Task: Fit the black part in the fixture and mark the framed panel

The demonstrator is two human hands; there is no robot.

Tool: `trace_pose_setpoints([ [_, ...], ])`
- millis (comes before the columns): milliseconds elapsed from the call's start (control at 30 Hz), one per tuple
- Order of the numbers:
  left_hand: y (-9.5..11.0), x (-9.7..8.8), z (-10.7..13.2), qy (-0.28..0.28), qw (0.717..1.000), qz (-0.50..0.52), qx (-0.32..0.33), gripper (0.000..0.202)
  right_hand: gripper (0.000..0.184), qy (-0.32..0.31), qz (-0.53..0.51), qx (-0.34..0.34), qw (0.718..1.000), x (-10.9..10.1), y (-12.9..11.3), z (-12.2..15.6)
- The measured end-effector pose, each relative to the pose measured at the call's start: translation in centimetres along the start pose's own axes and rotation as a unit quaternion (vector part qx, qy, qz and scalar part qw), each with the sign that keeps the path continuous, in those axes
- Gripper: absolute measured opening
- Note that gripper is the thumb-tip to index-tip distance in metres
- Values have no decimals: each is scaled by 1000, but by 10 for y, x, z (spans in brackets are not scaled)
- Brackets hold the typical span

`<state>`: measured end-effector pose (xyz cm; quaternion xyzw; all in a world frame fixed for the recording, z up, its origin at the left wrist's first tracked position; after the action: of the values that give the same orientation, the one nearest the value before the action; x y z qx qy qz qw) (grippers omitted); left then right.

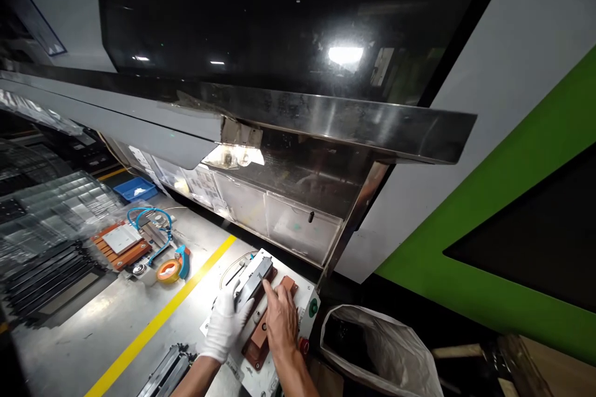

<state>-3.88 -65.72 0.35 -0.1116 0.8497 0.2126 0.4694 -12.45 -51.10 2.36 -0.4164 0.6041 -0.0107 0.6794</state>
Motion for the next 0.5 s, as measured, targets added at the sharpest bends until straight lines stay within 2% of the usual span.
trace_pose_setpoints([
  [33, -7, -7, 11, 53, 999, -6, 9, 52, 58, -6, -4, -4, 1000, 2, -3, 9],
  [67, -12, -10, 21, 75, 997, -16, 25, 46, 60, -16, -5, -10, 1000, 5, -8, 18],
  [200, -23, -9, 45, 32, 992, -75, 92, 31, 59, -45, 12, -43, 998, 19, -33, 38],
  [267, -23, -11, 47, 26, 988, -103, 113, 32, 57, -49, 29, -53, 997, 25, -42, 40],
  [367, -22, -14, 45, 48, 983, -123, 128, 33, 57, -52, 41, -62, 996, 31, -49, 39],
  [500, -19, -5, 45, 40, 984, -99, 143, 34, 58, -54, 44, -65, 995, 33, -51, 39],
])
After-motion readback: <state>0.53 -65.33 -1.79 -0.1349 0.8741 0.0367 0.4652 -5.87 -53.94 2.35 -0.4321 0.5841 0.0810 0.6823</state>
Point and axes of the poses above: each hand's wrist, its own z-axis away from the middle knuckle, its own x-axis out of the palm, y = z × x, the point moved 8 cm from there along -z, towards the middle knuckle, and after that the axes turned 12 degrees about -z, right-handed, at the moved point
